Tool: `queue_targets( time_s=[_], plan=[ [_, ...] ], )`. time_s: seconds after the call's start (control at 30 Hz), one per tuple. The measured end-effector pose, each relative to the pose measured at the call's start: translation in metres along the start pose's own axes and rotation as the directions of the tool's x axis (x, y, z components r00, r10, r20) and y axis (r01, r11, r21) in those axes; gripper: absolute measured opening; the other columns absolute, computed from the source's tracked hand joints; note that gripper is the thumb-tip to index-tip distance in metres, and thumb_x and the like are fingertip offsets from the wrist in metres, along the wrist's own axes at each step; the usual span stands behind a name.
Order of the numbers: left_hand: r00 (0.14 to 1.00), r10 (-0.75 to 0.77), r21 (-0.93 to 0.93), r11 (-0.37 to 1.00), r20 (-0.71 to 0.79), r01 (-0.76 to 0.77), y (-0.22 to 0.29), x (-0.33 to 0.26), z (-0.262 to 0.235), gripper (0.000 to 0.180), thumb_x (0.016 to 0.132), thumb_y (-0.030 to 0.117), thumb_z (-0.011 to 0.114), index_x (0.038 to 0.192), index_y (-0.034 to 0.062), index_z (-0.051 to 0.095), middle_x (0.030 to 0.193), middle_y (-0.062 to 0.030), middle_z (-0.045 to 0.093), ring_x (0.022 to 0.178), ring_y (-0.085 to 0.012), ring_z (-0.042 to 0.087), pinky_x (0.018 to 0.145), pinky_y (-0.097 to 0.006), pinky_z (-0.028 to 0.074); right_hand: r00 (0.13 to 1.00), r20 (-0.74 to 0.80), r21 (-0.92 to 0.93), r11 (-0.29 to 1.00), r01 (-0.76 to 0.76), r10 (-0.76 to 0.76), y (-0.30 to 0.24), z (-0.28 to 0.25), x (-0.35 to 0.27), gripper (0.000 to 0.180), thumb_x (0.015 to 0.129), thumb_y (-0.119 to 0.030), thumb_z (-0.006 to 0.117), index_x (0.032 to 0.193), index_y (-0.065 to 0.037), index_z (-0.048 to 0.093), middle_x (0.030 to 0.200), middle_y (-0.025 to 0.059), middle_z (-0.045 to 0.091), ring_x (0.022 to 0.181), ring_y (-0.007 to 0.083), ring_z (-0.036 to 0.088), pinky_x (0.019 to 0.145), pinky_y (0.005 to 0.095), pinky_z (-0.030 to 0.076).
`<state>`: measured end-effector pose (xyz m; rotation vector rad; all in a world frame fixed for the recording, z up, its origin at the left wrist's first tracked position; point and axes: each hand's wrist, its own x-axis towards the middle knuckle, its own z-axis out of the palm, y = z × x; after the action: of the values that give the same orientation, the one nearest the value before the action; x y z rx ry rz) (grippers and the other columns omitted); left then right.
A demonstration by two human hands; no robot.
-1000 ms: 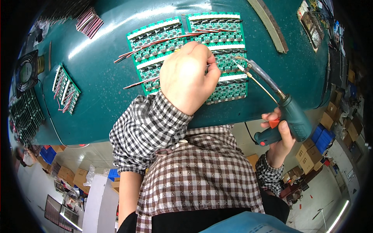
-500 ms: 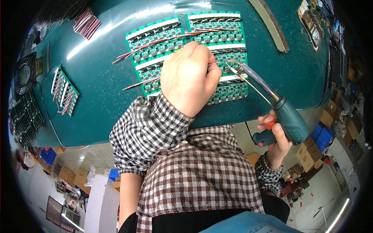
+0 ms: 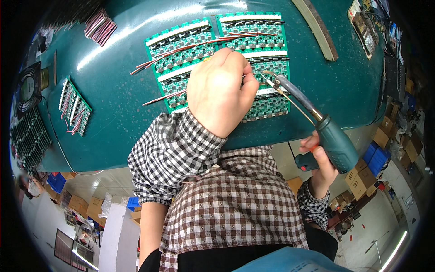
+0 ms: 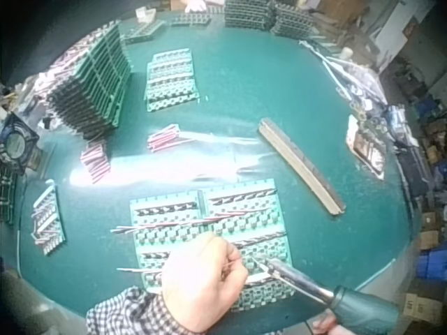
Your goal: The person places wires onto circuit boards and solders them in place using a soldering iron.
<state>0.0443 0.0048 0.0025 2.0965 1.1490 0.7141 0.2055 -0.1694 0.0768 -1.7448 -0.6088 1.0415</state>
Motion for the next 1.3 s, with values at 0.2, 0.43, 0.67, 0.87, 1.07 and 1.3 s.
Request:
queue_targets(
  time_s=[0.2, 0.43, 0.67, 0.87, 1.07, 1.3],
  plan=[
    [1.0, -0.005, -0.002, 1.0, 0.002, 0.005, 0.0005, -0.0001, -0.0022, 0.01, 0.068, 0.004, 0.065, 0.071, 0.0051, 0.056, 0.067, -0.005, 0.053, 0.056, -0.0184, 0.053, 0.05, -0.031, 0.043, 1.0, 0.021, -0.058, 0.998, 0.016, -0.015, -0.0012, 0.0031, 0.0, 0.04, 0.08, -0.016, 0.063, 0.109, 0.011, 0.053, 0.077, 0.0124, 0.06, 0.073, 0.0232, 0.061, 0.073, 0.0353, 0.052],
    [1.0, -0.016, -0.008, 1.0, 0.007, 0.016, 0.0004, 0.0003, -0.0011, 0.01, 0.068, 0.004, 0.065, 0.071, 0.0055, 0.056, 0.067, -0.0049, 0.053, 0.056, -0.0183, 0.053, 0.05, -0.031, 0.043, 0.999, 0.036, -0.006, 1.0, 0.018, -0.017, -0.0008, 0.0028, -0.0003, 0.025, 0.078, -0.003, 0.066, 0.1, 0.008, 0.059, 0.079, 0.0129, 0.062, 0.074, 0.0223, 0.061, 0.069, 0.0344, 0.051],
    [1.0, -0.018, -0.015, 1.0, 0.008, 0.018, 0.0007, 0.0009, -0.0017, 0.01, 0.067, 0.004, 0.065, 0.07, 0.0058, 0.056, 0.066, -0.0046, 0.052, 0.055, -0.0181, 0.052, 0.05, -0.031, 0.042, 0.998, 0.041, -0.029, 0.999, 0.042, -0.041, -0.0007, 0.0043, 0.0003, 0.014, 0.077, -0.001, 0.066, 0.088, 0.007, 0.062, 0.077, 0.013, 0.062, 0.073, 0.0222, 0.061, 0.068, 0.0343, 0.05],
    [1.0, -0.003, -0.018, 1.0, -0.007, 0.003, -0.0002, 0.0003, -0.0005, 0.011, 0.067, 0.003, 0.065, 0.07, 0.0061, 0.055, 0.065, -0.0046, 0.052, 0.055, -0.0186, 0.052, 0.049, -0.031, 0.041, 0.996, 0.058, -0.034, 0.997, 0.063, -0.061, 0.0009, 0.0041, 0.0, 0.015, 0.076, 0.001, 0.066, 0.089, 0.007, 0.062, 0.077, 0.0125, 0.062, 0.073, 0.0219, 0.061, 0.069, 0.0343, 0.05],
    [1.0, 0.006, -0.008, 1.0, -0.017, -0.006, -0.0001, 0.0006, 0.0, 0.011, 0.067, 0.003, 0.065, 0.07, 0.0056, 0.055, 0.065, -0.0047, 0.051, 0.056, -0.0189, 0.052, 0.05, -0.032, 0.042, 0.997, 0.049, -0.065, 0.996, 0.054, -0.051, 0.0013, 0.0043, -0.0004, 0.015, 0.077, 0.002, 0.066, 0.091, 0.007, 0.062, 0.076, 0.0116, 0.062, 0.073, 0.0212, 0.061, 0.07, 0.035, 0.05],
    [1.0, 0.006, -0.019, 1.0, -0.019, -0.007, -0.0008, 0.0004, 0.0008, 0.011, 0.067, 0.003, 0.065, 0.07, 0.0056, 0.055, 0.064, -0.0048, 0.051, 0.056, -0.0194, 0.052, 0.05, -0.032, 0.042, 0.998, 0.064, -0.05, 0.998, 0.033, -0.029, -0.0016, 0.0061, 0.0002, 0.012, 0.077, 0.002, 0.066, 0.088, 0.006, 0.062, 0.077, 0.0114, 0.062, 0.072, 0.0193, 0.059, 0.069, 0.033, 0.048]
  ],
)
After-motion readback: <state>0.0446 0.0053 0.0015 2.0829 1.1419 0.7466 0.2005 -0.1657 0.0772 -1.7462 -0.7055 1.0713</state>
